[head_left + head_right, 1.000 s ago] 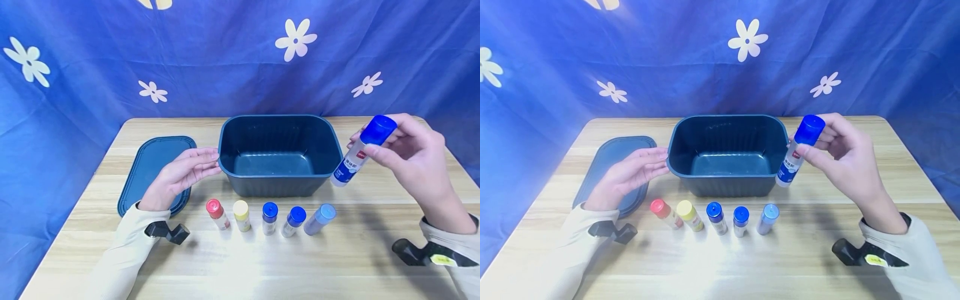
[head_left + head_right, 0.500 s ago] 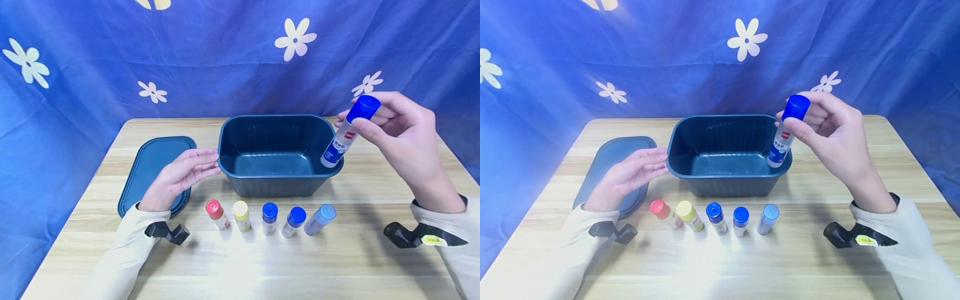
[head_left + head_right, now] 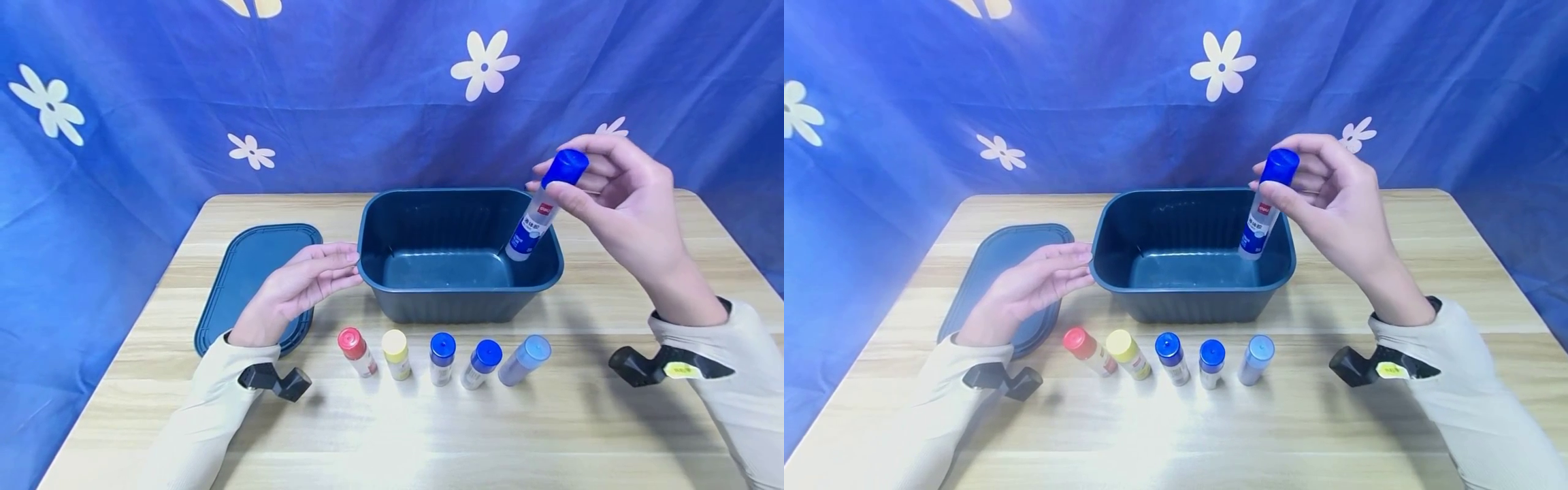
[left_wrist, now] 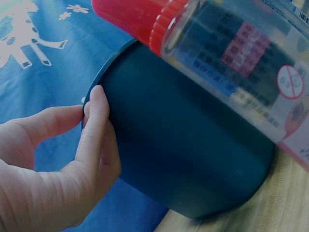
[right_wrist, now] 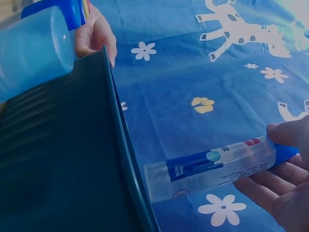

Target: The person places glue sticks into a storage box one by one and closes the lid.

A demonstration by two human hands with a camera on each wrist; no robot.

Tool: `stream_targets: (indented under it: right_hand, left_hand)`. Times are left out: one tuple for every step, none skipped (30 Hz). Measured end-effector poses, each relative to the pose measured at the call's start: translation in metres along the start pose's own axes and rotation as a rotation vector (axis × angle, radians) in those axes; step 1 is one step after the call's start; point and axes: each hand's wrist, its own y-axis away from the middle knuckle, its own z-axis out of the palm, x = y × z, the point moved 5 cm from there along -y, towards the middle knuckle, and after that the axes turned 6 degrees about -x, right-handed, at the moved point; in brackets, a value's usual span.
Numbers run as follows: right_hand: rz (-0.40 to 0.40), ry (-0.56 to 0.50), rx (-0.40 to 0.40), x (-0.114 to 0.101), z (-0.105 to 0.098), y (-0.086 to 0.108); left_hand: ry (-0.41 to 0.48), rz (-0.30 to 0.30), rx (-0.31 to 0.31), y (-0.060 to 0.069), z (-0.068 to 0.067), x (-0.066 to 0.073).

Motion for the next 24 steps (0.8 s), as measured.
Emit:
stream_targets:
  right_hand:
    - [0.012,0.001,-0.005,0.002,0.000,0.000]
    - [0.025,0.007,-0.007,0.004,0.000,-0.001]
    - [0.035,0.006,-0.013,0.006,0.000,-0.002]
    - [0.043,0.007,-0.019,0.008,0.001,-0.002]
    - [0.052,0.010,-0.025,0.009,0.001,-0.003]
    - [0.062,0.011,-0.026,0.011,0.001,-0.003]
    - [0.072,0.005,-0.026,0.012,0.001,-0.003]
    - [0.082,0.012,-0.022,0.013,0.002,-0.003]
    - [0.093,0.025,-0.017,0.014,0.002,-0.003]
    - [0.107,0.046,-0.011,0.015,0.002,-0.003]
    - [0.123,0.063,-0.004,0.016,0.002,-0.003]
    - [0.143,0.080,0.004,0.017,0.003,-0.003]
    - [0.165,0.096,0.012,0.019,0.003,-0.003]
    - [0.187,0.124,0.020,0.020,0.003,-0.003]
    - [0.210,0.159,0.026,0.022,0.002,-0.002]
    - [0.231,0.189,0.030,0.024,0.002,-0.002]
    - [0.254,0.217,0.033,0.026,0.002,-0.001]
    - [0.276,0.249,0.033,0.029,0.001,-0.001]
    - [0.294,0.282,0.032,0.031,0.001,0.000]
    - [0.311,0.312,0.030,0.033,0.001,0.000]
    - [0.327,0.335,0.025,0.035,0.001,0.001]
    - [0.341,0.345,0.022,0.037,0.001,0.002]
    - [0.353,0.346,0.019,0.039,0.001,0.002]
    - [0.363,0.347,0.016,0.041,0.001,0.003]
  left_hand:
    - [-0.001,-0.003,0.006,0.000,0.000,0.000]
    - [-0.003,-0.004,0.009,0.000,0.000,0.000]
    - [-0.008,-0.004,0.008,0.000,0.000,0.000]
    - [-0.011,-0.007,0.016,0.000,-0.001,0.000]
    - [-0.008,-0.007,0.013,0.000,-0.001,0.000]
    - [-0.011,-0.008,0.014,0.000,-0.002,0.000]
    - [-0.007,-0.004,0.002,0.001,-0.002,0.000]
    - [-0.005,0.002,-0.010,0.002,-0.002,0.000]
    - [-0.004,0.007,-0.024,0.002,-0.002,0.000]
    - [0.004,0.011,-0.033,0.003,-0.002,0.000]
    - [0.005,0.014,-0.037,0.003,-0.002,0.000]
    - [0.012,0.015,-0.035,0.004,-0.002,0.000]
    - [0.012,0.017,-0.033,0.004,-0.001,0.000]
    - [0.008,0.015,-0.026,0.003,-0.001,-0.001]
    - [0.007,0.012,-0.018,0.003,-0.001,-0.001]
    - [0.012,0.010,-0.013,0.003,-0.001,-0.001]
    - [0.006,0.008,-0.004,0.003,-0.001,-0.001]
    - [0.001,0.008,-0.005,0.003,-0.002,-0.001]
    - [-0.008,0.010,-0.009,0.003,-0.001,-0.001]
    - [-0.008,0.012,-0.015,0.003,-0.001,-0.001]
    - [-0.005,0.014,-0.020,0.004,-0.001,-0.001]
    - [-0.002,0.017,-0.024,0.004,-0.001,-0.001]
    - [0.002,0.016,-0.022,0.004,-0.001,-0.001]
    - [-0.009,0.019,-0.023,0.003,-0.001,-0.001]
